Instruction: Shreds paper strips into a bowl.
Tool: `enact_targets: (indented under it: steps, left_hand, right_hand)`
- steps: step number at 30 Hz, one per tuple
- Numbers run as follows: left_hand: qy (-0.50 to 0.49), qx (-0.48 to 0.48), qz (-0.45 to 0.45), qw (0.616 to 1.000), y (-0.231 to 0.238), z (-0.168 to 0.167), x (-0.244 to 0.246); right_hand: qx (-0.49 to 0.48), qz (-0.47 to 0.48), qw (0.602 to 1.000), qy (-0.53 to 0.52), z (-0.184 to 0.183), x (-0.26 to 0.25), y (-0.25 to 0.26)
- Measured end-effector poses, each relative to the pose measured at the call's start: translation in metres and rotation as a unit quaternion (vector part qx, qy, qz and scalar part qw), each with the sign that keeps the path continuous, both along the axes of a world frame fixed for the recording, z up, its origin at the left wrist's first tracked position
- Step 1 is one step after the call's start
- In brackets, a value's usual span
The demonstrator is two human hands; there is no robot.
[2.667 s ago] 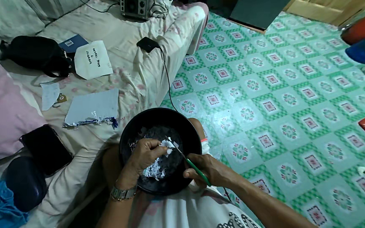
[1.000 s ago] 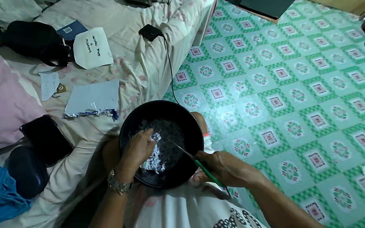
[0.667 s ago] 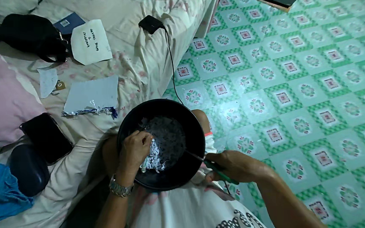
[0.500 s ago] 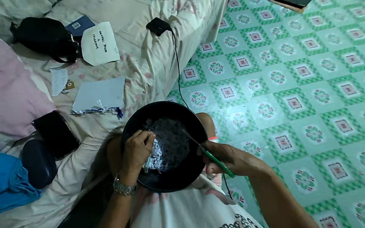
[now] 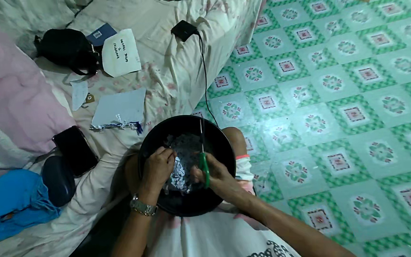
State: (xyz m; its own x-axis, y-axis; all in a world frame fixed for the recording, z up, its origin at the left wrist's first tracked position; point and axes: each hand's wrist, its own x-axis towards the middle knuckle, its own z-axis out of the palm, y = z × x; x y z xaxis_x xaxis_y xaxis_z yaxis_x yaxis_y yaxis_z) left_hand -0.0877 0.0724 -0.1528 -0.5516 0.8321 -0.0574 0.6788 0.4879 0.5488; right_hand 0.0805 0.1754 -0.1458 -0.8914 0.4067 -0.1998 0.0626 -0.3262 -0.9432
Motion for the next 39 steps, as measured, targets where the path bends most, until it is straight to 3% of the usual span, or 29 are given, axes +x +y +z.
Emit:
enact_targets:
  steps: [3,6,9,16,19,26,32,34,38,39]
  left_hand:
    - [-0.025,-0.161,-0.048,0.985,0.014,0.01,-0.002]
    - [-0.04,-0.329,-0.083,0.94,0.034,0.021,-0.01]
    - [-0.011,-0.415,-0.122,0.902,0.052,0.022,-0.016]
    - [-0.036,-0.436,-0.14,0.888,0.061,0.005,-0.011]
    - [-0.037,-0.404,-0.11,0.907,0.056,0.008,-0.015]
    - [-0.128,-0.174,-0.015,0.976,0.05,0.014,-0.024]
    - [-0.225,-0.053,0.069,0.971,0.04,0.03,-0.021]
    - [-0.224,-0.094,0.057,0.968,0.036,0.034,-0.021]
    - [-0.177,-0.296,-0.065,0.937,0.033,0.027,-0.024]
    - [-0.156,-0.3,-0.064,0.939,0.032,0.021,-0.022]
  right_hand:
    - [-0.002,-0.041,0.997,-0.072,0.004,-0.005,-0.008]
    - [0.047,-0.026,0.995,-0.083,0.004,-0.004,-0.008]
    - [0.039,0.016,0.993,-0.114,0.004,-0.003,-0.008]
    - [0.02,-0.024,0.995,-0.094,-0.002,0.0,-0.003]
    - [0.045,-0.029,0.994,-0.095,-0.004,0.001,-0.006]
    - [0.071,-0.014,0.991,-0.108,-0.009,0.002,-0.006]
    - [0.121,-0.002,0.99,-0.074,-0.018,0.006,-0.009]
    - [0.131,-0.038,0.99,-0.033,-0.018,0.006,-0.01]
    - [0.143,-0.127,0.977,0.093,-0.027,0.008,-0.014]
    - [0.146,-0.135,0.973,0.115,-0.029,0.009,-0.015]
